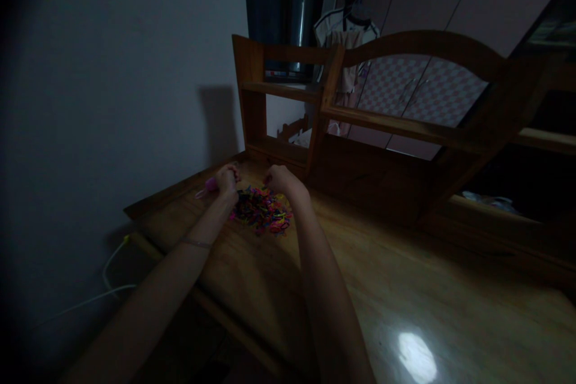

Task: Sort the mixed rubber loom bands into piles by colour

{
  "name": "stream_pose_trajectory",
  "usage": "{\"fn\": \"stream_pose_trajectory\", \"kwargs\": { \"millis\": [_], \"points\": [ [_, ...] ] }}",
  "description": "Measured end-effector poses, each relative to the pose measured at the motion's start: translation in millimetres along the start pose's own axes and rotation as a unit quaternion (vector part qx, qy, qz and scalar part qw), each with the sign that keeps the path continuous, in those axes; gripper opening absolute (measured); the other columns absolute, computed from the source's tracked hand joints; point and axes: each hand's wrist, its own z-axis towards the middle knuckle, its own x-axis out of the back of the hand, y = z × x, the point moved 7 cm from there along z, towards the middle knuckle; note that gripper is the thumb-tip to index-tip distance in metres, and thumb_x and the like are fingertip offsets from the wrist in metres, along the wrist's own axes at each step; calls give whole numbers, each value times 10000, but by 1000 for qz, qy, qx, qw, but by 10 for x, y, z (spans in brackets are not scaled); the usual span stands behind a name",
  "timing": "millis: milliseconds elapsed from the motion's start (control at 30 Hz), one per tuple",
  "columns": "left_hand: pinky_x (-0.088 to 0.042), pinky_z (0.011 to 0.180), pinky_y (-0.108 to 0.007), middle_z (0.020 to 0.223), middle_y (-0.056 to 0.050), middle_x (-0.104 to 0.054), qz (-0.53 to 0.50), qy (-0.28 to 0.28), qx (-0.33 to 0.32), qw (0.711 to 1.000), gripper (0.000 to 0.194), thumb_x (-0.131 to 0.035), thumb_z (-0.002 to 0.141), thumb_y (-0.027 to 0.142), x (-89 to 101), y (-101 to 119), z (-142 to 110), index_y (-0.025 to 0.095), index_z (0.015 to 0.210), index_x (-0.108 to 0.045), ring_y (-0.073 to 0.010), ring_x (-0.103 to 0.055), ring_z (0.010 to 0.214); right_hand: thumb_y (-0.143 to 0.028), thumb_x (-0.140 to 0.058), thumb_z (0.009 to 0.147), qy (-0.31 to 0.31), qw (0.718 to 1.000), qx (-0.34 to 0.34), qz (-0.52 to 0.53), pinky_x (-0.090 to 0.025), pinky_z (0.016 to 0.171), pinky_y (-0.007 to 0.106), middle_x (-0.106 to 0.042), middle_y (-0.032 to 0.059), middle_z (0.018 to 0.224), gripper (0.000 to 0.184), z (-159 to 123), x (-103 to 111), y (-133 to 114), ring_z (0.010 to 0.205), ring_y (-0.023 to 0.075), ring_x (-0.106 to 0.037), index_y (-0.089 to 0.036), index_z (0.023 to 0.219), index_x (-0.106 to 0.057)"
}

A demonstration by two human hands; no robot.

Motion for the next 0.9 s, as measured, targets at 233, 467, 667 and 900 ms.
{"fn": "stream_pose_trajectory", "kwargs": {
  "millis": [233,467,667,900],
  "points": [
    [-255,407,-203,466,39,-420,1,-3,-8,1000,144,-386,514,87,8,-5,6,188,535,-486,-86,-373,396,-198,-668,796,1,1000,26,-11,-480,782,222,-716,88,1072,374,51,-67,-14,938,181,-674,-170,1169,-666],
    [-263,420,-211,468,36,-421,7,-6,-25,1000,150,-386,510,78,9,62,-15,195,534,-477,-99,-381,415,-392,-765,700,-46,995,78,-29,-447,923,291,-625,58,1250,683,144,-604,-168,1139,237,-579,-305,1336,-529],
    [-252,427,-205,486,33,-425,17,-16,-40,999,162,-392,529,61,-15,92,-25,188,537,-491,-99,-380,437,-399,-683,769,-36,993,96,-51,-417,943,313,-616,107,1202,495,178,-775,-291,1158,262,-541,-243,1233,-612],
    [-239,428,-209,480,34,-406,21,-22,-56,998,156,-387,535,57,-27,141,-52,185,527,-476,-99,-366,434,-140,-623,760,-1,995,78,-61,-437,788,234,-687,106,1071,303,157,-604,-251,985,211,-626,-168,1060,-659]
  ]
}}
